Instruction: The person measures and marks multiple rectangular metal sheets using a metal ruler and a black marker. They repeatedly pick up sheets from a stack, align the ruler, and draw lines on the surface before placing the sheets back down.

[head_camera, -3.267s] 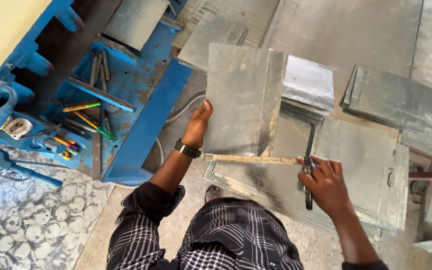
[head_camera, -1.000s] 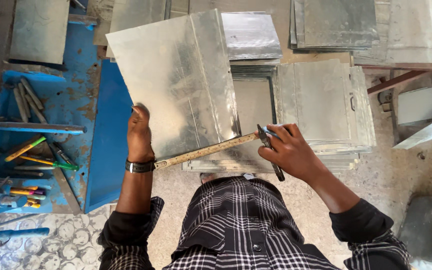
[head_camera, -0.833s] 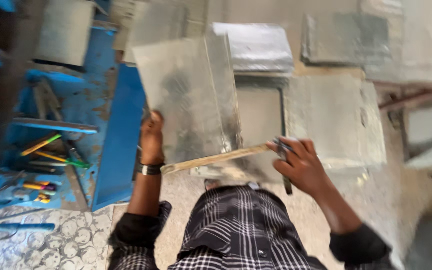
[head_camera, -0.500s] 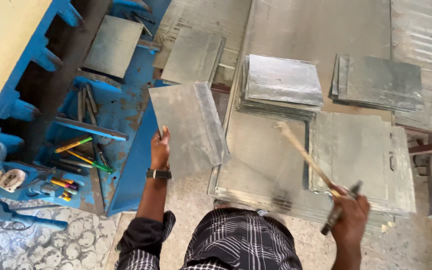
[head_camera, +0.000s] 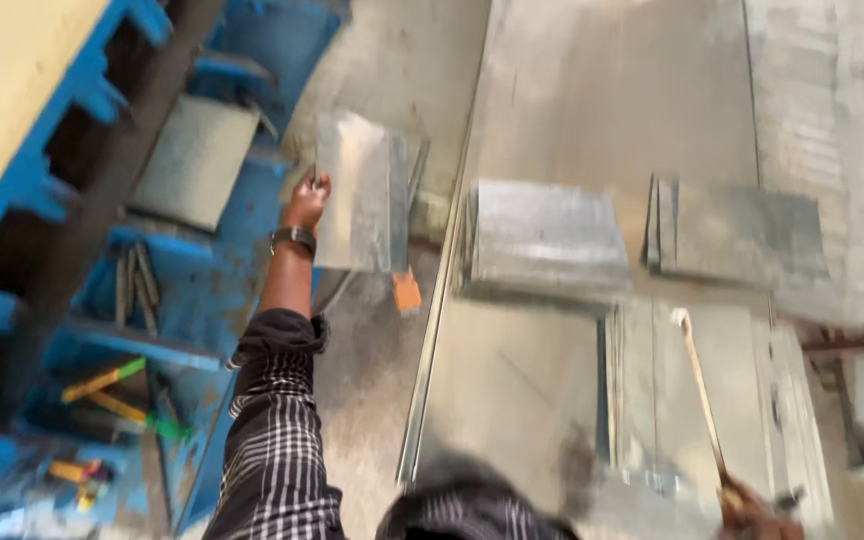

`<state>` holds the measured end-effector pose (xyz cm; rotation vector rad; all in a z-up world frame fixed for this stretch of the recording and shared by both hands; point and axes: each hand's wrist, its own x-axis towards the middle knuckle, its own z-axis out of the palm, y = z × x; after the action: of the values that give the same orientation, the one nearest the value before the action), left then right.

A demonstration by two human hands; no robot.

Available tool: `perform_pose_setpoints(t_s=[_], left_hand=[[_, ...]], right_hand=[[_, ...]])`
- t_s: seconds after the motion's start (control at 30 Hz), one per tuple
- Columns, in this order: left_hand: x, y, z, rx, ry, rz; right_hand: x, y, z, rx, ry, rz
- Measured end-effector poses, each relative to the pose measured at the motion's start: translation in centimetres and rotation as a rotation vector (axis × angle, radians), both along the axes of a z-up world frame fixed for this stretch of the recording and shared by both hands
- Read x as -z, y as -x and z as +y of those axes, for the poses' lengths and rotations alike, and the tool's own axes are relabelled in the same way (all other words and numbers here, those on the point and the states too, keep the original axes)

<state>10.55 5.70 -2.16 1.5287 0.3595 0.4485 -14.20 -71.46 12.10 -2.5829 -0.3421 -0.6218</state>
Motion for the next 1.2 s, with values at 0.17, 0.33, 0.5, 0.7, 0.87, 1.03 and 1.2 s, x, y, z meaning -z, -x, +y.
perform_pose_setpoints(t_s=[0.17,0.33,0.5,0.7,0.87,1.03,1.2], left_hand=[[0.6,-7.9,4.4,-0.039,-0.294,0.294],[4.1,-10.0,6.8,-0.045,-0.470,0.415],[5.7,-10.0,7.1,-0.369,-0.810,0.395],[7.3,-9.1,-3.9,-0.261,-1.060,-0.221],[1.9,-7.5,-20.7,0.179,-0.844,0.218],[-4.9,-6.4,-29.4,0.276,-0.795,0.794],[0.6,-8.4,-28.5,0.168,-0.798,0.694]], right_hand=[[1.5,-8.5,1.3,-0.026,-0.023,0.015],[3.0,-10.7,1.2,-0.017,-0.018,0.104],[3.5,-10.6,1.3,0.005,-0.023,0.143],[2.5,-9.0,2.5,0.046,-0.051,0.110],[-0.2,-5.8,5.8,0.085,-0.113,0.037],[-3.9,-1.7,7.1,0.111,-0.124,-0.084],[-4.9,3.6,5.4,0.188,-0.136,-0.130]])
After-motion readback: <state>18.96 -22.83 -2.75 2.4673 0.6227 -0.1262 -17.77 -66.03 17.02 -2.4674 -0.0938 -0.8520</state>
